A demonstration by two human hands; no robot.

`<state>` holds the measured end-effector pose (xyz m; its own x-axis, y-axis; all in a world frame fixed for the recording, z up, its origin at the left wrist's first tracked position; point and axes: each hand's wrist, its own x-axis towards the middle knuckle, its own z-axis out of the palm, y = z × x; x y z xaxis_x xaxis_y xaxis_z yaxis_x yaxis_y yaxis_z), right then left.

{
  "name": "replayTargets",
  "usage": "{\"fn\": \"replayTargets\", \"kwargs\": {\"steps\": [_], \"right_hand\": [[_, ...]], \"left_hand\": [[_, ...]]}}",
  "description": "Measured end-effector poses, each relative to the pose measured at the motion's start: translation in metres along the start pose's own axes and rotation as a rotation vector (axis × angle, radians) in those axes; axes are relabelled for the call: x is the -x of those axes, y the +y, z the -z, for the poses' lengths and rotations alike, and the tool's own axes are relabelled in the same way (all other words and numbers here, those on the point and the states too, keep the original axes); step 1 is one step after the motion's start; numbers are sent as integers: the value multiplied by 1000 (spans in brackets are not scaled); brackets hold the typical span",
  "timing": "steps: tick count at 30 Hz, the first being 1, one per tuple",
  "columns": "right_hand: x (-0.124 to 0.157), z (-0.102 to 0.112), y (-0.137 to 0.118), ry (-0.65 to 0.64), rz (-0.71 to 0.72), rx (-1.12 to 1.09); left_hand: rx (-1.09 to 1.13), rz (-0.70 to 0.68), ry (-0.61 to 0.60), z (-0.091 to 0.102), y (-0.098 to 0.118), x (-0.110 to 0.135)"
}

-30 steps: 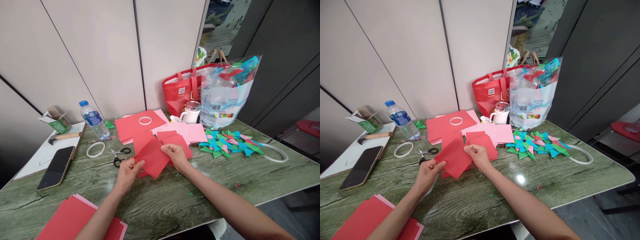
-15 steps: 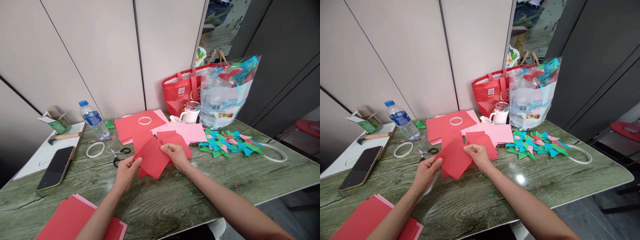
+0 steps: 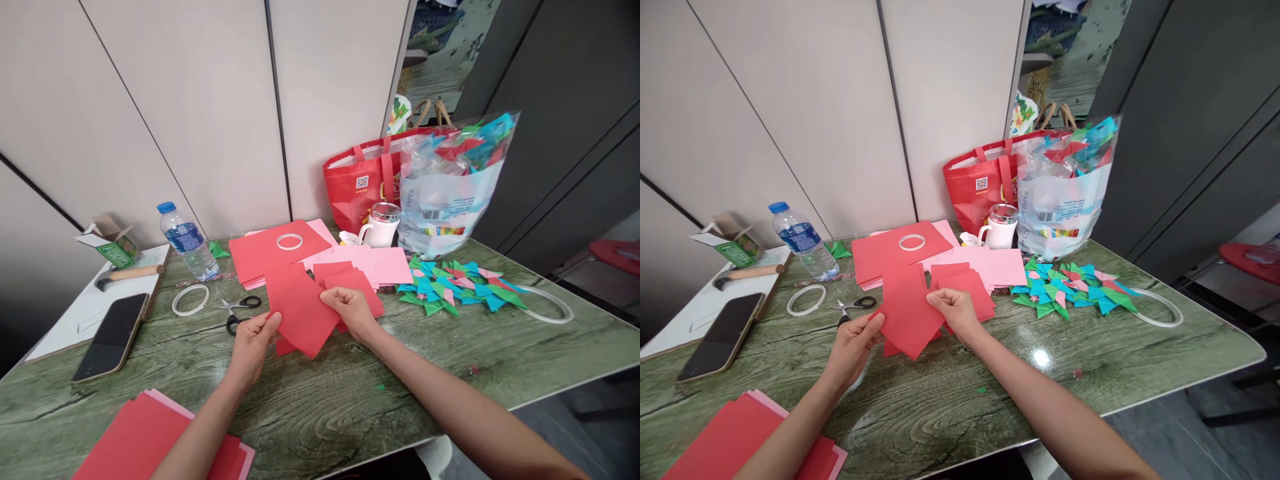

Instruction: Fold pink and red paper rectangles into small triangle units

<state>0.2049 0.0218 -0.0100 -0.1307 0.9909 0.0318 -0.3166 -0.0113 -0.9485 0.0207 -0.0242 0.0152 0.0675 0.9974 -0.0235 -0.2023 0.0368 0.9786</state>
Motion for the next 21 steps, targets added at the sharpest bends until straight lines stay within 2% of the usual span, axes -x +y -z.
{"fn": "replayTargets", "kwargs": {"steps": [6,14,18,21], "right_hand": [[0,1,-1,-24,-3,41],[-2,6,2,-64,18,70],[-1,5,1,-148,-25,154],[1,5,0,-196,-32,253]], "left_hand": [[-16,33,21,2,-1,-3],[-148,-19,7,4,-3,-2],[-280,-86,-104,6,1,1],[-451,-55,-248,7,6,2]]}}
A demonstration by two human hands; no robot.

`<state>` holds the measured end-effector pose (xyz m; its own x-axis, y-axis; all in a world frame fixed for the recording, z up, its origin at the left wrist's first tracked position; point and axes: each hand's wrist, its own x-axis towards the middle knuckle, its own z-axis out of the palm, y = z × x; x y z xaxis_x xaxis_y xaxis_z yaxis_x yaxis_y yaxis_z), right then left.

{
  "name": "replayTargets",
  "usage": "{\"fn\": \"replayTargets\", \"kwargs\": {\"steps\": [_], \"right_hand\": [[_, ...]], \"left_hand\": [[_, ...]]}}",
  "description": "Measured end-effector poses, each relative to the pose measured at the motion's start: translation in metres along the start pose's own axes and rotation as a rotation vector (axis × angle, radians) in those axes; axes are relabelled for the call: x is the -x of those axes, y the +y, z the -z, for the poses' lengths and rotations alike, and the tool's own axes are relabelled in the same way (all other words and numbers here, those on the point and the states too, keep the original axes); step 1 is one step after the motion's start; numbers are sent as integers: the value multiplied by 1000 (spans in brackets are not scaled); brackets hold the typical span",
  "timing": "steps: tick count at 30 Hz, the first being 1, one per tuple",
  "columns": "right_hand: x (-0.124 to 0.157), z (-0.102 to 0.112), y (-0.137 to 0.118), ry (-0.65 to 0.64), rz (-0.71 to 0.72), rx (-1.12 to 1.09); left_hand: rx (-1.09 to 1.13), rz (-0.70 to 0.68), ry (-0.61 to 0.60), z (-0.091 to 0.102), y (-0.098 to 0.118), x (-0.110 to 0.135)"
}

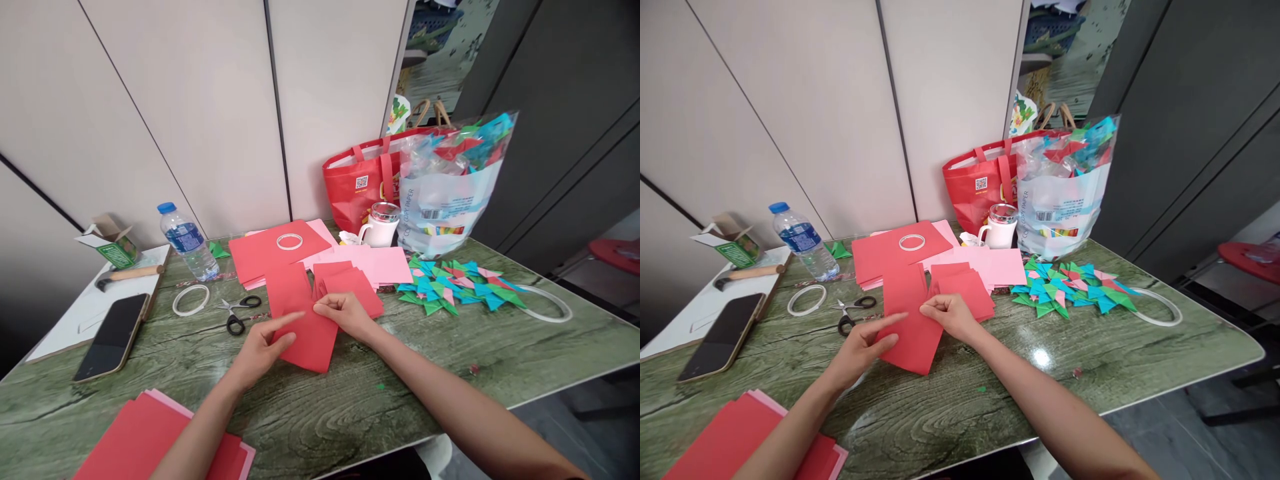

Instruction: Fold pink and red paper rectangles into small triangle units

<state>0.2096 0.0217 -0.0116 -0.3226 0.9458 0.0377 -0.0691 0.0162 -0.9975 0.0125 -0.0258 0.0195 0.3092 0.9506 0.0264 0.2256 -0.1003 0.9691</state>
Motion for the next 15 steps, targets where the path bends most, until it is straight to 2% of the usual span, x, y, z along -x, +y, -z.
{"fn": "replayTargets", "kwargs": {"steps": [4,8,11,15], "right_hand": [[0,0,1,-19,18,104],[-1,0,2,-2,29,125],[-3,1,1,70,65,76],[-4,1,1,48,56,-56]], "left_hand": [[-67,26,-181,2,2,1],[-61,57,-252,1,-3,0],[-74,13,-177,-1,-8,-1],[-144,-53,109,-2,-12,-4]]}}
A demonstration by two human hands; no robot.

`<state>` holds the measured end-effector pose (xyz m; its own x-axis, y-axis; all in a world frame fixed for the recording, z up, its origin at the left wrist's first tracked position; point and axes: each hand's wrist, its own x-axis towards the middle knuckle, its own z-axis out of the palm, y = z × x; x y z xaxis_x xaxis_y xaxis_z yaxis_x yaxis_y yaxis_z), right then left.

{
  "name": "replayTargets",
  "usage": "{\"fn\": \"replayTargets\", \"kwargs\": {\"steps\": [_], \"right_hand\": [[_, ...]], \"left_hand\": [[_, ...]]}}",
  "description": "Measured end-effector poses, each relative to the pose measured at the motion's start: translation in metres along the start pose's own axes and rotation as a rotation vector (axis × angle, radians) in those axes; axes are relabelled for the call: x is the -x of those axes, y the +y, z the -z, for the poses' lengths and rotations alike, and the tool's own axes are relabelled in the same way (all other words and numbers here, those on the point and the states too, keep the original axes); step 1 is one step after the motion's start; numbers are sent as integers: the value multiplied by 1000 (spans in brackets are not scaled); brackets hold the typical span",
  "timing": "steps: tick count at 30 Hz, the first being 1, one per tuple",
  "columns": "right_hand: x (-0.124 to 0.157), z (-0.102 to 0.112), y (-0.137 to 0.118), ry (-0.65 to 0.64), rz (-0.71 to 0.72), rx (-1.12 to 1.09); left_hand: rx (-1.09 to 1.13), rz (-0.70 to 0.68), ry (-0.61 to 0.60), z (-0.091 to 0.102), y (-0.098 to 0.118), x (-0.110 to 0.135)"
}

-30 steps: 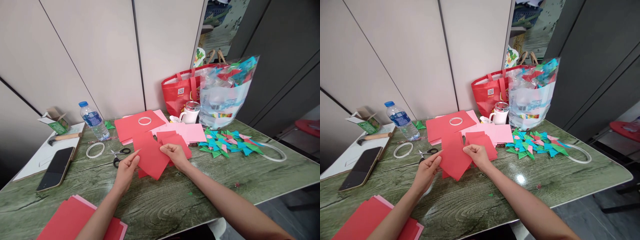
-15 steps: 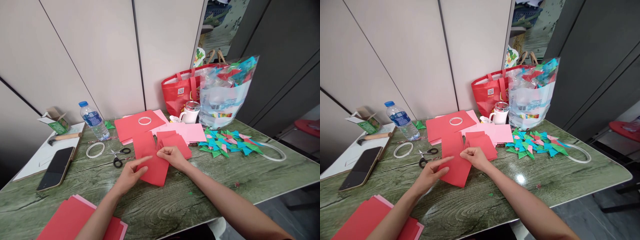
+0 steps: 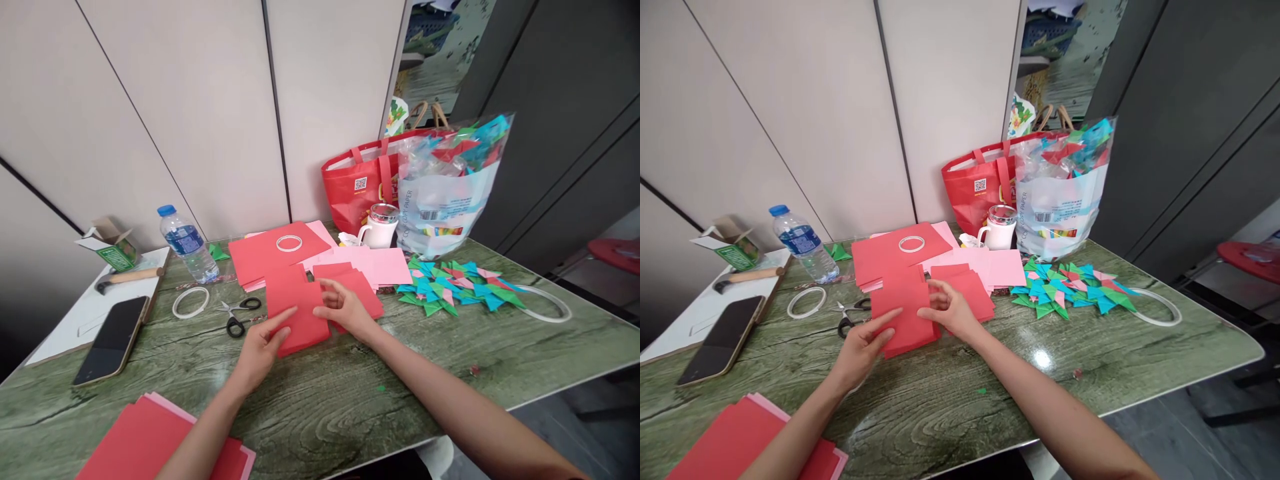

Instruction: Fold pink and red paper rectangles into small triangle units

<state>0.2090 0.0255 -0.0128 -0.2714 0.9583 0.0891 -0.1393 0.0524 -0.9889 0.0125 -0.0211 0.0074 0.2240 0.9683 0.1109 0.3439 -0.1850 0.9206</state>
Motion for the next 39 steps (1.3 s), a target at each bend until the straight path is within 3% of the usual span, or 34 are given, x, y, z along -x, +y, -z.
{"fn": "replayTargets", "kwargs": {"steps": [3,5,16,25,30,39], "right_hand": [[3,-5,3,-97,-53,-38],[6,-10,6,-168,-98,-96],[11,-16,3,-195,-125,-85],[11,-13,-1,-252,-126,-43],[9,-10,-2,-302,-148,-143],[6,-7,-10,-256,-198,-220]], "left_hand": [[-55,-33,170,-1,0,0],[-72,-51,198,-3,0,1],[-63,-60,166,-10,-1,4],[136,-36,101,-7,-4,3],[177,-35,122,-8,-6,2],[115,-21,170,-5,-2,1]]}}
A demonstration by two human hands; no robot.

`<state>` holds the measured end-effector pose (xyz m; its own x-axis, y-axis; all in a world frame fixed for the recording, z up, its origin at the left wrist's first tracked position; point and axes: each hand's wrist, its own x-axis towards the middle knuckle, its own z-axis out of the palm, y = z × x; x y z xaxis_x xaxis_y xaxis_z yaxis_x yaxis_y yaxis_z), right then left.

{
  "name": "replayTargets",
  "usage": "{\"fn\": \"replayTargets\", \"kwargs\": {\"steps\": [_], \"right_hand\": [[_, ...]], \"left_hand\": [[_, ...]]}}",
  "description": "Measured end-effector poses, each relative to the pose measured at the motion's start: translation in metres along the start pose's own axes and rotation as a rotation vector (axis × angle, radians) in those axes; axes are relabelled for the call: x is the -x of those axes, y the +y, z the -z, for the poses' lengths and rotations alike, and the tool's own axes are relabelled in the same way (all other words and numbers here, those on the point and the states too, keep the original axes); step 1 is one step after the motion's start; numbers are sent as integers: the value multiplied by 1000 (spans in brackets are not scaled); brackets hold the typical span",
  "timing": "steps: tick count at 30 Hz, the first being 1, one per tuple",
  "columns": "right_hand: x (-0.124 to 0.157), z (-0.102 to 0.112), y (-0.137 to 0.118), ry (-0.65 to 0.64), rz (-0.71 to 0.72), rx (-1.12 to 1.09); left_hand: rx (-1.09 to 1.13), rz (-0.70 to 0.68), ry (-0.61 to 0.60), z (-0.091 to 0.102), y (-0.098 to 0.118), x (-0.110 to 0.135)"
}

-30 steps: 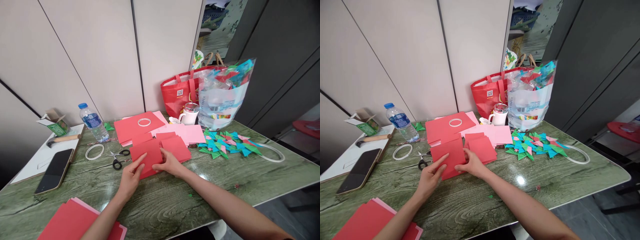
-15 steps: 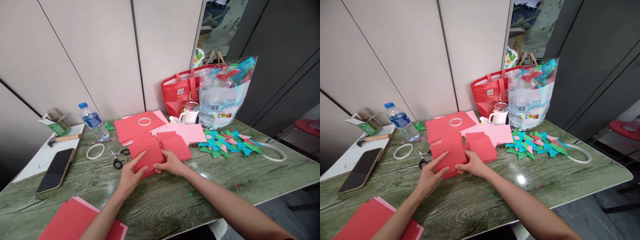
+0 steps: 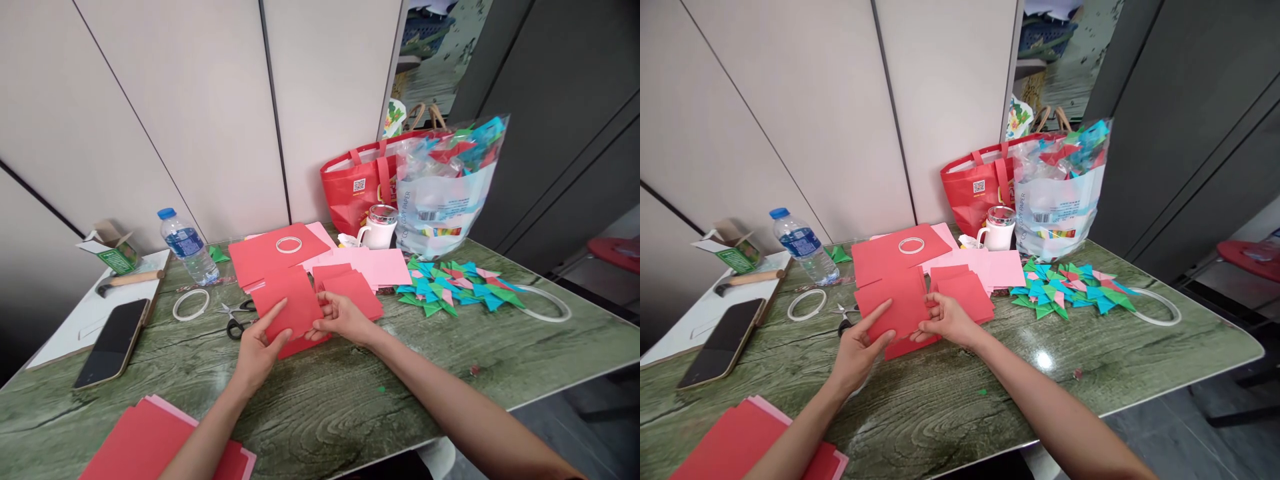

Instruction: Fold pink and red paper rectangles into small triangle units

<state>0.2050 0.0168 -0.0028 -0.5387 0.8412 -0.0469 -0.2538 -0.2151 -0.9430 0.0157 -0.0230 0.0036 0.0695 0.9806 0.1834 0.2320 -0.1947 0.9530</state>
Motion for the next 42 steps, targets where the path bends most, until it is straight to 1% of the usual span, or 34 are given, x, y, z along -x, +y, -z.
{"fn": "replayTargets", "kwargs": {"steps": [3,6,9,13,15,17,21,24,26,29,32,34,36,38,40,42], "right_hand": [[0,0,-1,-36,19,-12],[0,2,0,-70,68,15],[-2,5,2,-63,118,47],[-6,9,2,86,175,57],[-7,10,1,159,206,56],[-7,10,2,204,230,101],[-8,12,8,217,290,258],[-9,14,12,275,304,288],[-10,14,12,341,325,299],[-10,18,12,449,375,353],[-10,28,10,609,472,504],[-10,37,7,727,535,643],[-9,45,4,826,558,776],[-7,50,2,911,528,918],[-6,53,1,963,477,1068],[-5,53,1,991,463,1196]], "left_hand": [[49,20,5,0,0,-1],[94,27,12,1,-2,-2],[98,26,29,2,-3,-3],[50,37,71,5,-3,-5],[-6,25,70,6,-4,-5],[-34,6,26,4,-4,-4],[26,35,-98,-3,-4,-1],[10,41,-113,-7,-3,1],[26,39,-114,-7,-2,2],[148,61,-127,-6,0,2],[285,37,-112,-3,1,-1],[297,17,-90,-2,0,-3],[184,1,-85,0,-4,-4],[-56,-40,-128,1,-8,-3],[-364,-110,-224,1,-12,-1],[-579,-168,-315,1,-16,3]]}}
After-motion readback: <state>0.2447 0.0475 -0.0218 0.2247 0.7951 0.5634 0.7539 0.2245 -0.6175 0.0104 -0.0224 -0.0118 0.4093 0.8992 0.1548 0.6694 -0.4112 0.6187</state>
